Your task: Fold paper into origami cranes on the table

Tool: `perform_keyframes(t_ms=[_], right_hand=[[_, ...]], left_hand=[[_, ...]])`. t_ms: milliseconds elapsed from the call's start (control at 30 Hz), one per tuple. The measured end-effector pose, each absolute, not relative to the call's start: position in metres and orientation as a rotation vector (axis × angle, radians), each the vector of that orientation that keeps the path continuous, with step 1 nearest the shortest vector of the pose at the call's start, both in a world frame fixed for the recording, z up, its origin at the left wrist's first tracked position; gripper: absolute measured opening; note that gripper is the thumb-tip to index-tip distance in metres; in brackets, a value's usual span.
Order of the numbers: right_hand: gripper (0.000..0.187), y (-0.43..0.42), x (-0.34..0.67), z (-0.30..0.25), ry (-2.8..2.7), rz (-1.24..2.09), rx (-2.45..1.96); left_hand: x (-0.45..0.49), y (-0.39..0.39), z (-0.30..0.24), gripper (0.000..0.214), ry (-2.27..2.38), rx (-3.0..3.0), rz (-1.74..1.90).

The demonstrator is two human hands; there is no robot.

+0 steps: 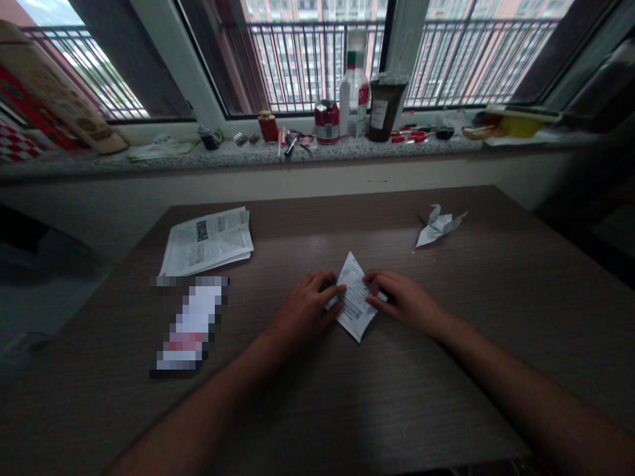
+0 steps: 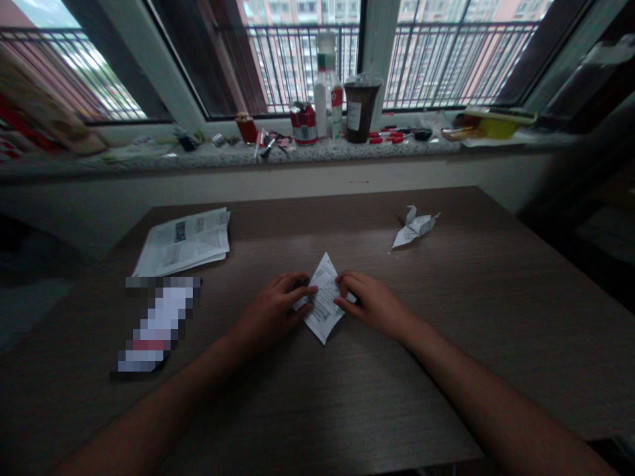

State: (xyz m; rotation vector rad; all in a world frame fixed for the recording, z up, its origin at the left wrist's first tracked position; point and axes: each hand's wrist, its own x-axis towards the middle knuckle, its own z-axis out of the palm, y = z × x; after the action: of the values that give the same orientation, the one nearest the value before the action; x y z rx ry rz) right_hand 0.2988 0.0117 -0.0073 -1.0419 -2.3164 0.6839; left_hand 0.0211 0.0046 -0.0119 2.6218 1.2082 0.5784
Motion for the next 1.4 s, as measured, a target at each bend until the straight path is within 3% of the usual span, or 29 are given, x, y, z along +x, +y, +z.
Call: perform_keyframes(t_ms=[200,467,633,933,1400], right_hand=[[0.011,0.011,0.298,-0.019,-2.443,0.441,-0.925],[0.014,0.002,0.294,-0.008,-2.45,0.652,-0.874],[0.033,0.0,0.301,-0.001,-2.516,0.717,-0.825],[0.01,0.0,0.302,-0.005,-2.521,0.752,-0.735],[0.012,-0.003,0.299,0.004,-2.487,0.84,-0.764]], left_hand=[[0.025,0.003,-0.012,0.037,1.072,2.701,0.559],[0.026,0.001,-0.013,0.039,0.945,2.629,0.483],[0.026,0.0,-0.008,0.036,0.937,2.582,0.484],[0.025,0.002,-0.009,0.037,0.904,2.555,0.5],[0.021,0.003,-0.008,0.034,0.845,2.534,0.545]])
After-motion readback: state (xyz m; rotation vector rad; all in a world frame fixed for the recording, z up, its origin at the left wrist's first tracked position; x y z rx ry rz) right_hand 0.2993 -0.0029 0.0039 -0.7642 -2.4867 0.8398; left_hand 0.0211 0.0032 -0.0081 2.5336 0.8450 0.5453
